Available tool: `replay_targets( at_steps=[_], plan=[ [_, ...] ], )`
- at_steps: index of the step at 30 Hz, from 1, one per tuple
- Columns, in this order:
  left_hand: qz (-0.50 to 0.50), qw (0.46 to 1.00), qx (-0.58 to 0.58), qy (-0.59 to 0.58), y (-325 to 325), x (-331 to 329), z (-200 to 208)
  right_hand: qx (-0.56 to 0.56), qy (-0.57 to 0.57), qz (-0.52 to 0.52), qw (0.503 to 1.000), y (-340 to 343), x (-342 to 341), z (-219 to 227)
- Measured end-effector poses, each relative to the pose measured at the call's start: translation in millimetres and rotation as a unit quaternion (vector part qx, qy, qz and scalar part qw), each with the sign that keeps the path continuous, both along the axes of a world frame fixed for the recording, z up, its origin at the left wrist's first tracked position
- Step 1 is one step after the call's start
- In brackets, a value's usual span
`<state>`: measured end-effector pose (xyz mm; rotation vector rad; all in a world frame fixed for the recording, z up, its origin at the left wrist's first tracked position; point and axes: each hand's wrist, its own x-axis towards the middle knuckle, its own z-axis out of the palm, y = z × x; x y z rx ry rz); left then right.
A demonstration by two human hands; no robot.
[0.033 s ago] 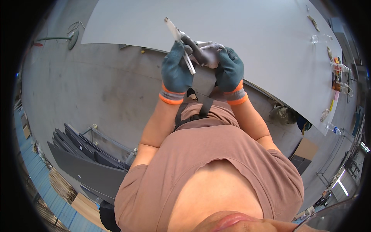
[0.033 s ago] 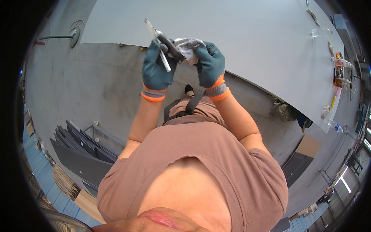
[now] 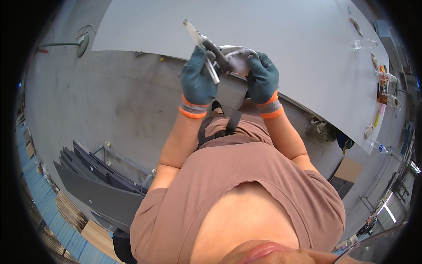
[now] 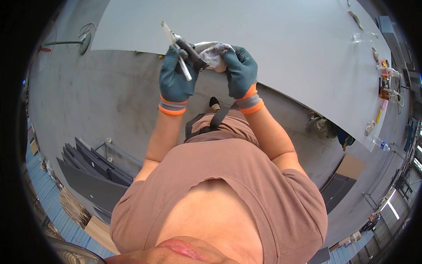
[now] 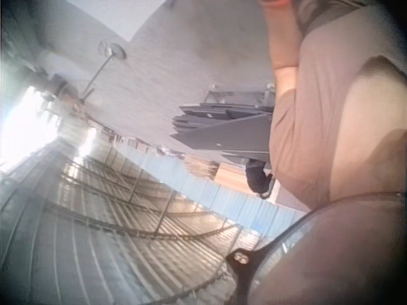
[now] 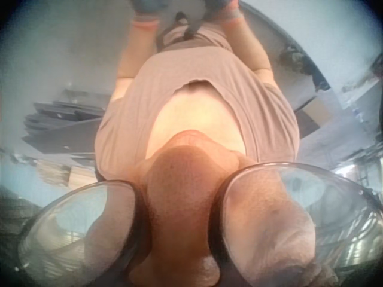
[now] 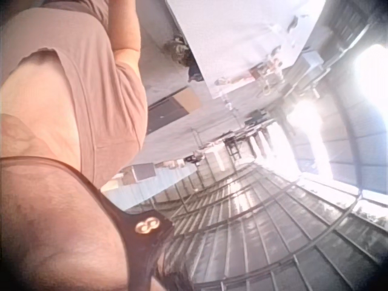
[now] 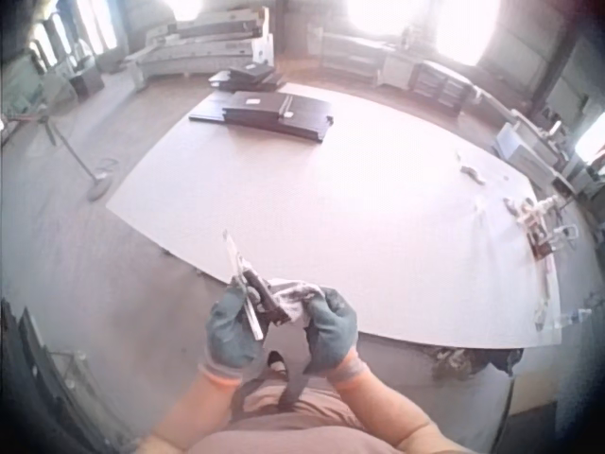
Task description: The person applies a white adhesive from a tube onto the edge of a large dark panel using a small white plastic spreader. They repeatedly squeeze the tube and smooth the adhesive along the panel edge, occasionally wiping the spreader with a cloth. The task is performed in a workshop with other panels and tools visible.
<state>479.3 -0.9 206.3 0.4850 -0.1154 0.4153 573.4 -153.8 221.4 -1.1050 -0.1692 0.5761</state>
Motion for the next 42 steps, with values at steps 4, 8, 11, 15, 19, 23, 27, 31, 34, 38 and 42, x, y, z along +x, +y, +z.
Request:
replay_targets(
  at_steps=[4, 8, 11, 15, 19, 23, 27, 31, 34, 38, 42],
  plan=[
    [0.057, 0.994, -0.003, 0.090, 21.6, 8.0, 22.4, 0.066, 0.077, 0.080, 0.992, -10.7, 83.7, -25.4],
    [0.111, 0.987, 0.040, 0.113, 8.2, 29.5, 17.9, -0.213, -0.069, -0.008, 0.975, -40.9, 173.1, -75.5],
    [0.170, 0.964, 0.129, 0.158, -8.6, 31.3, 17.1, -0.209, -0.116, -0.001, 0.971, -61.7, 212.6, -98.4],
    [0.217, 0.953, -0.041, 0.206, -37.7, 28.5, 38.2, -0.112, -0.366, 0.332, 0.862, -73.8, 243.4, -106.0],
    [0.300, 0.916, -0.004, 0.265, -71.6, 41.8, 79.7, -0.325, -0.035, 0.265, 0.907, -77.4, 313.8, -104.9],
    [0.387, 0.885, -0.052, 0.252, -109.4, 61.5, 112.2, -0.404, -0.183, 0.257, 0.859, -81.9, 379.9, -94.9],
    [0.450, 0.850, -0.027, 0.272, -107.5, 97.3, 95.3, -0.427, -0.197, 0.328, 0.819, -63.1, 475.1, -197.3],
    [0.499, 0.805, 0.001, 0.319, -136.1, 83.2, 123.8, -0.684, -0.521, 0.075, 0.505, -37.3, 459.0, -161.8],
    [0.538, 0.784, 0.006, 0.310, -160.0, 58.9, 143.3, -0.668, -0.604, 0.056, 0.431, -24.5, 462.6, -133.5],
    [0.607, 0.751, -0.030, 0.259, -198.5, -1.6, 167.1, -0.674, -0.600, 0.123, 0.414, -1.6, 437.9, -83.6],
    [0.627, 0.719, -0.078, 0.290, -235.0, -104.8, 157.4, -0.766, -0.490, 0.191, 0.370, -8.1, 372.7, -62.4]
  ],
)
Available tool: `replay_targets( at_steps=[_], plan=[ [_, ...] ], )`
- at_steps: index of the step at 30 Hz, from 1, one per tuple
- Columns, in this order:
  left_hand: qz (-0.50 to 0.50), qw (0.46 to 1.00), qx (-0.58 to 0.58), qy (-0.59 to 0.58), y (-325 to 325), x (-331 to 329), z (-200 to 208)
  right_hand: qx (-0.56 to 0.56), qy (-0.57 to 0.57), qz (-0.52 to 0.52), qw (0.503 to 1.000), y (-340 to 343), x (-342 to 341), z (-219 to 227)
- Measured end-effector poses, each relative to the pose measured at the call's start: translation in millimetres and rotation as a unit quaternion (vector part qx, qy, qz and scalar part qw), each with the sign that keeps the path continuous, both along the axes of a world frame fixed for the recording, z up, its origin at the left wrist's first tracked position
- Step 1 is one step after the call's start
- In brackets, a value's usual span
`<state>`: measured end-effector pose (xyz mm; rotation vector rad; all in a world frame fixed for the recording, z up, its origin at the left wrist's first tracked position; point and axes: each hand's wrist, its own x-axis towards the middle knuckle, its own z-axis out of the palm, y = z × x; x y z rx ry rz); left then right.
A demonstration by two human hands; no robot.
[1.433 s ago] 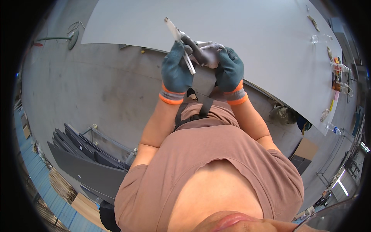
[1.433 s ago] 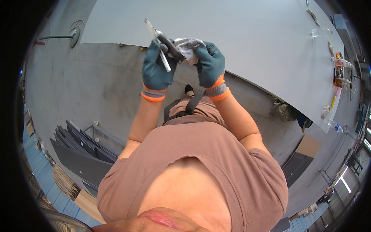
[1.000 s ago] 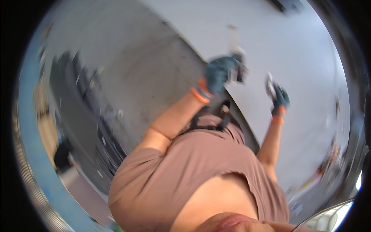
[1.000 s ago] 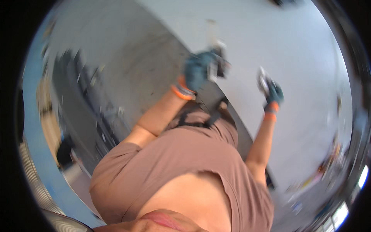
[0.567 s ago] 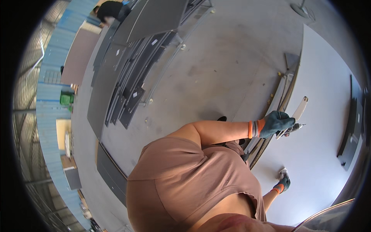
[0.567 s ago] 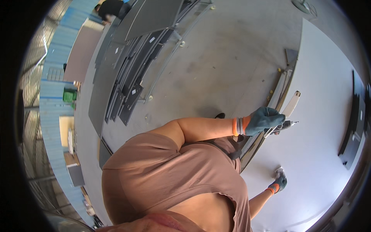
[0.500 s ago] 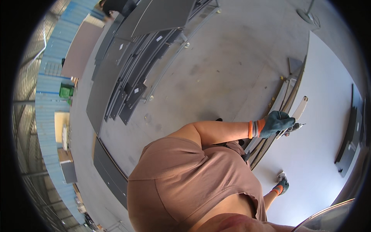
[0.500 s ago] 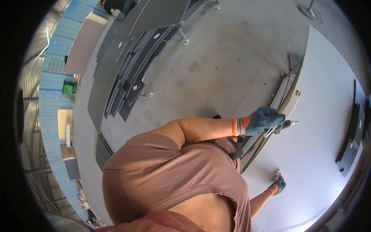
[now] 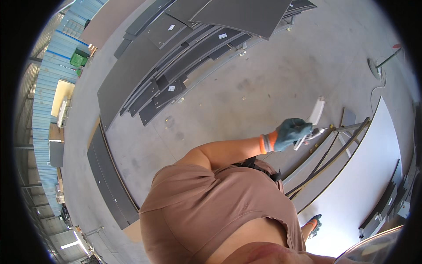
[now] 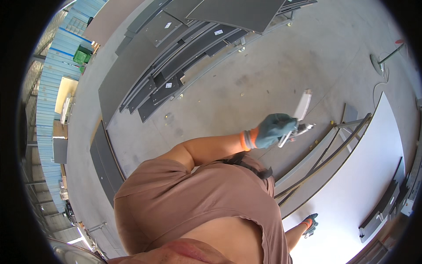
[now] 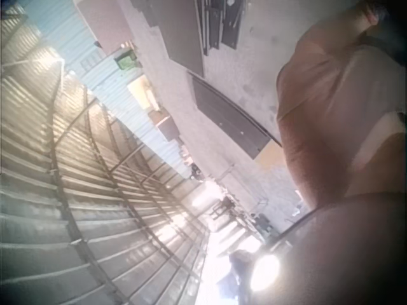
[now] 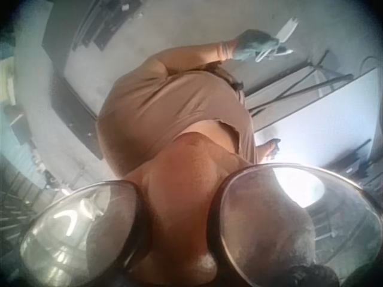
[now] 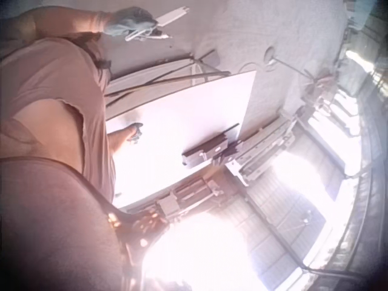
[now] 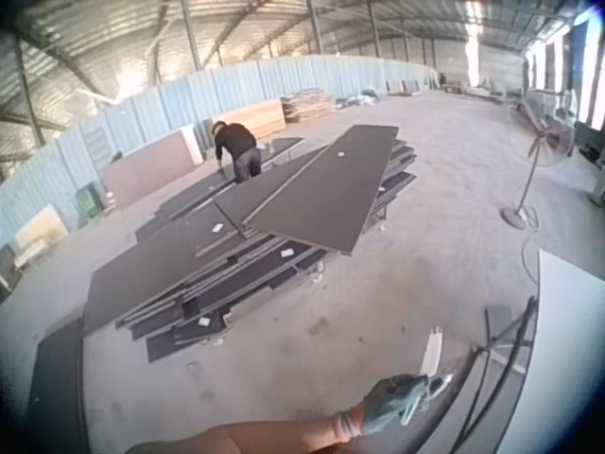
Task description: The person applies a white adhesive from a tube onto the edge of a large dark panel using a small white plastic spreader. They repeatedly squeeze the tube and smooth the adhesive along the panel edge, occasionally wiping the spreader with a cloth. The task is performed in a workshop with other panels and tools visible.
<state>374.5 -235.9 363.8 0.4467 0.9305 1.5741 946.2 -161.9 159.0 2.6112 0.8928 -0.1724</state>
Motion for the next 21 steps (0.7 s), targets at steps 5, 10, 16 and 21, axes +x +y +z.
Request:
replay_targets(
  at_steps=[5, 10, 16, 21],
  plan=[
    [0.062, 0.998, -0.023, -0.004, -35.7, -52.6, -13.1, -0.068, -0.037, -0.047, 0.996, -9.9, 15.2, -87.0],
    [0.038, 0.999, -0.024, 0.009, -34.0, -70.5, -17.2, -0.071, -0.030, -0.001, 0.997, -23.6, 48.7, -85.5],
    [0.017, 0.999, -0.027, 0.003, -35.9, -75.8, -9.5, 0.013, 0.075, 0.096, 0.992, -62.2, 32.2, -91.9],
    [-0.010, 1.000, -0.006, 0.001, -21.2, -65.6, -15.1, 0.172, 0.056, 0.136, 0.974, -93.7, 33.2, -80.3]
  ],
)
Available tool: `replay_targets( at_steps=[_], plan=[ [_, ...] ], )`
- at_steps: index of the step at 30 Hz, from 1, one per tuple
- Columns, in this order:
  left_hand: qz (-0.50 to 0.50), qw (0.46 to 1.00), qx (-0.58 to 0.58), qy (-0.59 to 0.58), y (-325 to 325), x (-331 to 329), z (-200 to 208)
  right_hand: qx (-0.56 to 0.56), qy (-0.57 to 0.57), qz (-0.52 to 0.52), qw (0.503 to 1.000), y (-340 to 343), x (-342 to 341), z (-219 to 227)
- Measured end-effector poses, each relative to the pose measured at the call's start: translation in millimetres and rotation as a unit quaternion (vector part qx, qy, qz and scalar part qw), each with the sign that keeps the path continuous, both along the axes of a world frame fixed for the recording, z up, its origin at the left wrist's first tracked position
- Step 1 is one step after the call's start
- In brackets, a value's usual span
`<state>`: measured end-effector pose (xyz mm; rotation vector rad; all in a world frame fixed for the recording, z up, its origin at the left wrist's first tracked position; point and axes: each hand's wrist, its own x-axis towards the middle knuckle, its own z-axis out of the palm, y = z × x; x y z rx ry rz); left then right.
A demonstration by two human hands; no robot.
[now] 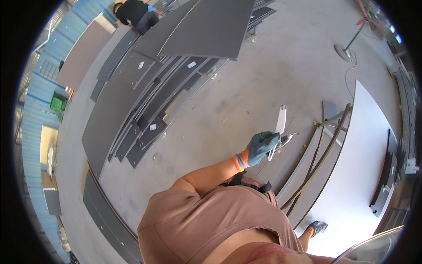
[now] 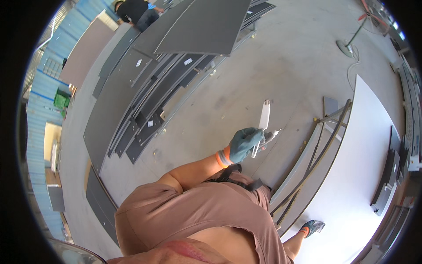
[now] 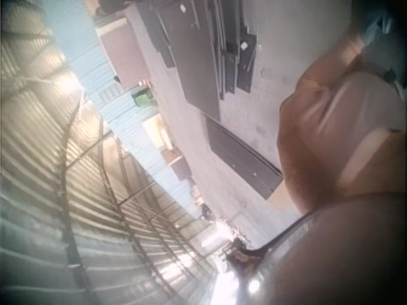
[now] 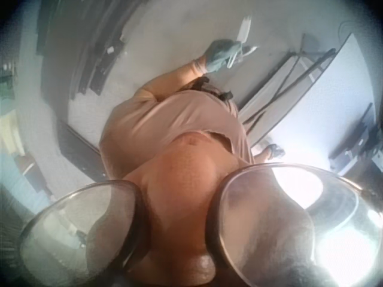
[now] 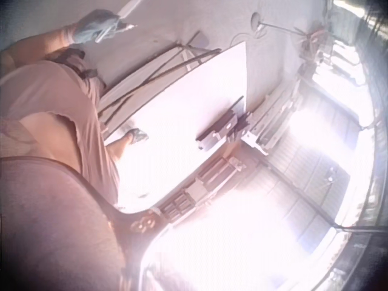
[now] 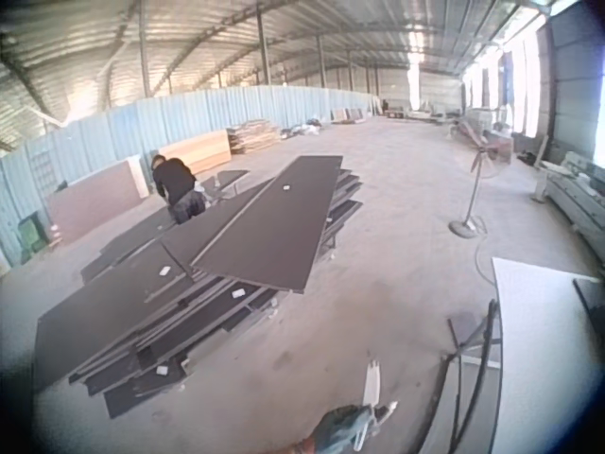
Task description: The person applies a white adhesive from a tube onto the edge of a large dark panel using a small white plastic spreader. They repeatedly squeeze the tube and smooth the adhesive along the panel edge, occasionally wiping the spreader with a cloth. The task is performed in a workshop with other panels and tools visible.
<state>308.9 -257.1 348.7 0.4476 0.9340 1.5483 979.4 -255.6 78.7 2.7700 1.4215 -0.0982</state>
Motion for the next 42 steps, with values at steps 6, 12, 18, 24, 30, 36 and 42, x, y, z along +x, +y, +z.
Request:
replay_targets(
  at_steps=[6, 12, 18, 24, 30, 36, 42],
  plan=[
    [0.013, 1.000, -0.020, 0.009, 5.5, 7.5, 6.3, -0.077, 0.006, -0.088, 0.993, -17.4, -30.3, 17.4],
    [-0.017, 1.000, -0.018, -0.006, 7.2, 11.9, -4.6, -0.132, 0.039, -0.076, 0.988, -10.1, -38.2, 35.2],
    [-0.033, 0.999, -0.013, -0.013, 9.1, 20.1, -6.3, -0.130, 0.043, -0.056, 0.989, -9.0, -39.8, 37.6],
    [-0.036, 0.999, -0.027, 0.008, 8.7, 35.5, 11.2, -0.133, 0.038, -0.083, 0.987, -7.2, -39.5, 32.6],
    [-0.069, 0.998, 0.008, 0.004, 5.6, 48.8, 11.4, -0.118, 0.031, -0.077, 0.990, -2.1, -31.2, 12.1],
    [-0.125, 0.992, 0.011, 0.024, 1.6, 71.0, 4.2, -0.144, 0.011, -0.087, 0.986, 1.0, -5.4, -8.2],
    [-0.099, 0.995, -0.008, 0.033, -29.6, 93.0, 8.7, -0.123, 0.006, -0.030, 0.992, -13.8, -40.3, 9.0]
  ],
)
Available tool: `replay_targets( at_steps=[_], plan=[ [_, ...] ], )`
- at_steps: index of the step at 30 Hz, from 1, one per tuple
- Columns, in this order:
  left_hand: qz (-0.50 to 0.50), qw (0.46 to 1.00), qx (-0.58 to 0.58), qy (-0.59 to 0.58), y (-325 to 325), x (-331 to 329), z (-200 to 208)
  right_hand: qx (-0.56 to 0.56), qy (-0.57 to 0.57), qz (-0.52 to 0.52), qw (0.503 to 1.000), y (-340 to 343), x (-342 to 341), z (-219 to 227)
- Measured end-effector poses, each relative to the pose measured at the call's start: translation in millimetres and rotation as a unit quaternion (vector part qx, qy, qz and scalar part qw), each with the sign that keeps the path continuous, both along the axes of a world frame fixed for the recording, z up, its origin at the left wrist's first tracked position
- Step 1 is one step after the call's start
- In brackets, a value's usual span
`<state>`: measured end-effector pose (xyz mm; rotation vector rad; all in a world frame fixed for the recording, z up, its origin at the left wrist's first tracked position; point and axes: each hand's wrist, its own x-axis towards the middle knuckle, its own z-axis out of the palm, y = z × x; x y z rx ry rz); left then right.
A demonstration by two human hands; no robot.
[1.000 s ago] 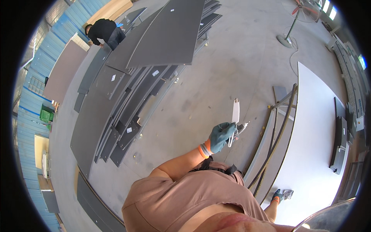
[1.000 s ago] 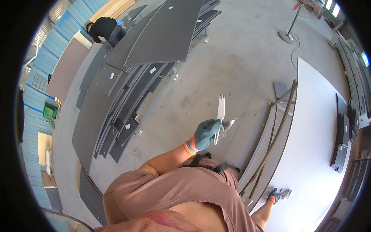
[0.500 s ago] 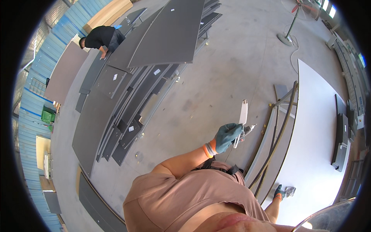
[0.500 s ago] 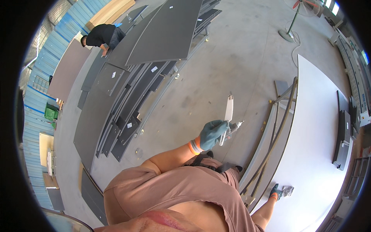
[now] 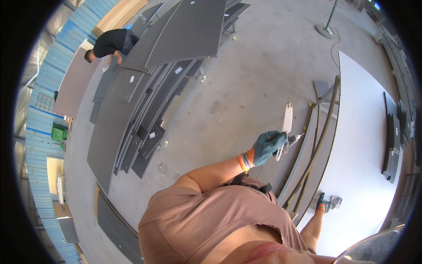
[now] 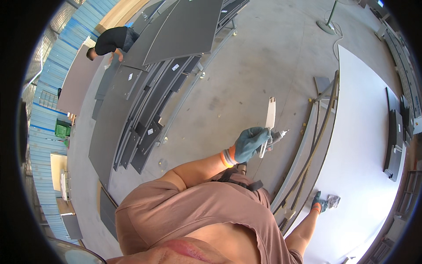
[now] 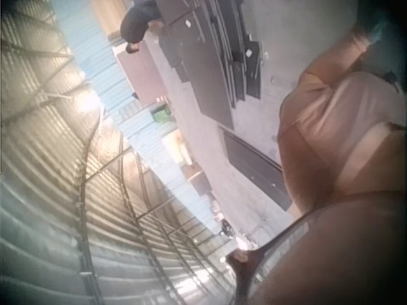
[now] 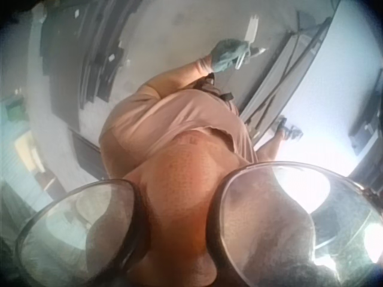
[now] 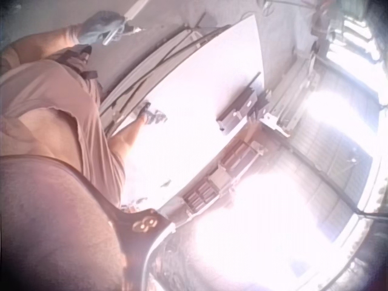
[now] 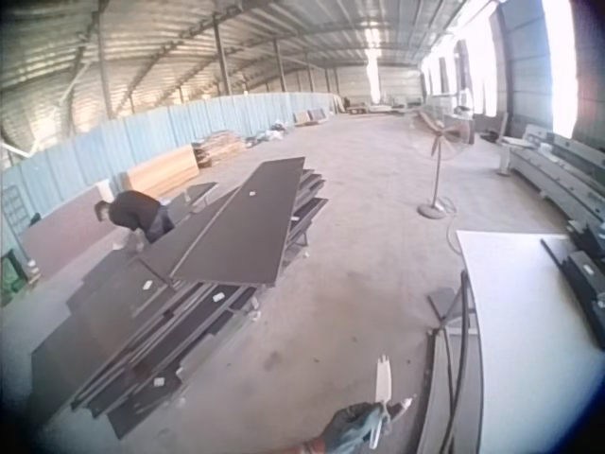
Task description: The person applies a white adhesive from a tube onto the edge of a large dark panel using a small white plastic spreader. They repeatedly squeeze the tube and smooth the adhesive along the panel edge, occasionally wiping the spreader with a cloth. The task is performed in a workshop with other panels and tools visible.
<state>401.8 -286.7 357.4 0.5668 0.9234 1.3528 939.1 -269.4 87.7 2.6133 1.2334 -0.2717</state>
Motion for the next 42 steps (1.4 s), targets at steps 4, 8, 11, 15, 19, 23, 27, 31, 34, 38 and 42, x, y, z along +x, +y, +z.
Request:
replay_targets(
  at_steps=[4, 8, 11, 15, 19, 23, 27, 31, 34, 38, 42],
  plan=[
    [-0.063, 0.997, 0.054, -0.003, 13.5, 48.6, -4.2, 0.243, -0.143, 0.130, 0.951, -8.7, 66.6, -12.4],
    [-0.053, 0.955, 0.191, 0.222, -10.9, 86.6, -11.4, 0.219, -0.031, 0.224, 0.949, -7.2, -0.5, 41.1],
    [-0.088, 0.976, 0.105, 0.167, -3.3, 137.5, -4.8, 0.024, 0.180, 0.001, 0.983, 14.3, -4.9, 71.0],
    [-0.149, 0.986, 0.061, 0.050, -10.5, 197.0, -22.6, 0.381, 0.134, 0.106, 0.909, -56.9, -47.0, 73.7],
    [-0.241, 0.970, 0.033, -0.014, 12.7, 154.0, 7.1, 0.403, 0.434, -0.064, 0.803, -80.4, -179.2, 169.5],
    [-0.345, 0.937, 0.040, -0.029, 36.7, 127.8, 9.2, 0.451, 0.533, -0.113, 0.707, -82.1, -256.8, 229.0],
    [-0.469, 0.881, 0.046, -0.043, 54.0, 118.0, 19.6, 0.519, 0.595, -0.139, 0.597, -81.4, -303.0, 297.0],
    [-0.558, 0.829, 0.035, -0.036, 74.1, 120.0, 28.1, 0.579, 0.561, -0.231, 0.545, -69.5, -326.7, 319.2],
    [-0.606, 0.794, 0.040, -0.031, 78.7, 146.3, 15.4, 0.600, 0.543, -0.258, 0.528, -73.9, -309.8, 308.0],
    [-0.646, 0.761, 0.049, -0.031, 70.0, 168.6, -2.4, 0.620, 0.538, -0.273, 0.501, -90.5, -294.8, 289.3],
    [-0.654, 0.755, 0.047, 0.006, 10.3, 230.3, 23.1, 0.648, 0.539, -0.296, 0.448, -142.9, -234.7, 293.4]
  ],
)
